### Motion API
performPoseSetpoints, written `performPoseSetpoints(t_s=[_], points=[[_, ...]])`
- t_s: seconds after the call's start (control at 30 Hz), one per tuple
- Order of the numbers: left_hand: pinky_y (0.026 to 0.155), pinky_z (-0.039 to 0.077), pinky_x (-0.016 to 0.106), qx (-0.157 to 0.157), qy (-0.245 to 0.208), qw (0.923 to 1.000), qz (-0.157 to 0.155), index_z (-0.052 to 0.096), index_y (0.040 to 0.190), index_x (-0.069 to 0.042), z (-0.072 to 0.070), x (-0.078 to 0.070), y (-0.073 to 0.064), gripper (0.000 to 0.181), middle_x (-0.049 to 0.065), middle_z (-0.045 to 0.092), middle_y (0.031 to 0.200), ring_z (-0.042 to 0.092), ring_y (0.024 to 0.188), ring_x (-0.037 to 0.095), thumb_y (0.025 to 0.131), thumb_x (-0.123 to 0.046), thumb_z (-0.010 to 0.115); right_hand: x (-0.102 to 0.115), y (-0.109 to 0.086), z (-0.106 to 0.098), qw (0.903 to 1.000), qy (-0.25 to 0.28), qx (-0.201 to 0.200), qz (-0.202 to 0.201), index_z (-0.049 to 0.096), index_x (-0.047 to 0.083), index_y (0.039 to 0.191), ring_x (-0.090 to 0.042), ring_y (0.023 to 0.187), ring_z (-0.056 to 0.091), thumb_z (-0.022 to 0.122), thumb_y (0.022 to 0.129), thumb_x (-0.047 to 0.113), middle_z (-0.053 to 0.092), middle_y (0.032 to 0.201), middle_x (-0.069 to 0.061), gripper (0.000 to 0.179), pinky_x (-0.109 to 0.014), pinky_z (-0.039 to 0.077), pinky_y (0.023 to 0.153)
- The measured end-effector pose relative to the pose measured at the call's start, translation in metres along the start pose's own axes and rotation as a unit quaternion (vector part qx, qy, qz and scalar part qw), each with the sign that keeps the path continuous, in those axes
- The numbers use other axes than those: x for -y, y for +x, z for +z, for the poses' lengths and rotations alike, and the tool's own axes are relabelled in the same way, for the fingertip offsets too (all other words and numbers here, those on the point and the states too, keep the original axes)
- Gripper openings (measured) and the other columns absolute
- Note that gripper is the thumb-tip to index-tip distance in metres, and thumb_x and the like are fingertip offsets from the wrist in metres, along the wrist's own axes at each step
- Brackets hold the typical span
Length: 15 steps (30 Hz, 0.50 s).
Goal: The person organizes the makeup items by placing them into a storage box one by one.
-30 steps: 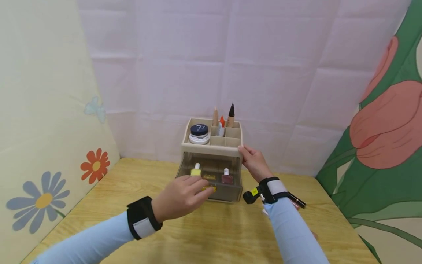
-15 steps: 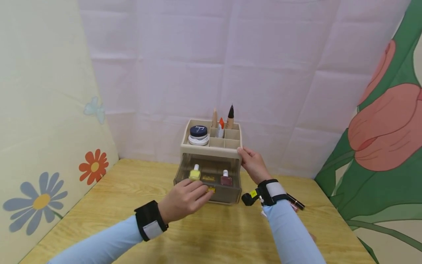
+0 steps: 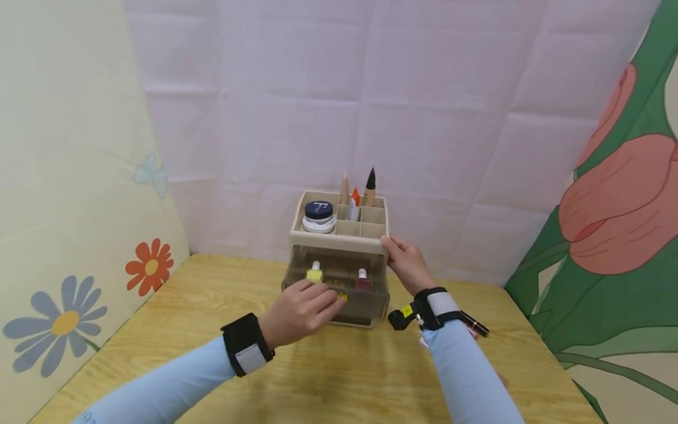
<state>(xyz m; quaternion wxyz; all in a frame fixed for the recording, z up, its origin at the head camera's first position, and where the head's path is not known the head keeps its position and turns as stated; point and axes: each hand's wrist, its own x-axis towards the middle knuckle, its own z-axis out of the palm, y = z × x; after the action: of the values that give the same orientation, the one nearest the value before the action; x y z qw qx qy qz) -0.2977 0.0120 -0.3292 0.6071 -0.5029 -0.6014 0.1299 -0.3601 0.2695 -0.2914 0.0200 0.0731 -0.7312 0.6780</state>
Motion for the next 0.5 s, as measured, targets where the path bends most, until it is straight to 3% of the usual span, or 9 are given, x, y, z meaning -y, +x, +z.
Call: performPoseSetpoints(t_s=[0.5], points=[[0.061, 0.05, 0.022, 0.038, 0.002, 0.9993, 0.004, 0.077, 0.1, -0.012, 0.033, 0.015, 0.001, 0.014, -0.001, 0.068, 0.092, 0.062, 0.078, 0.011, 0.091, -0.015, 0.067, -0.003, 0.0, -0.001, 0.9999, -0.002, 0.01, -0.01, 0.02, -0.005, 0.151, -0.032, 0.141, 0.025, 0.039, 0.105, 0.038, 0.022, 0.155, -0.023, 0.066, -0.044, 0.024, 0.112]])
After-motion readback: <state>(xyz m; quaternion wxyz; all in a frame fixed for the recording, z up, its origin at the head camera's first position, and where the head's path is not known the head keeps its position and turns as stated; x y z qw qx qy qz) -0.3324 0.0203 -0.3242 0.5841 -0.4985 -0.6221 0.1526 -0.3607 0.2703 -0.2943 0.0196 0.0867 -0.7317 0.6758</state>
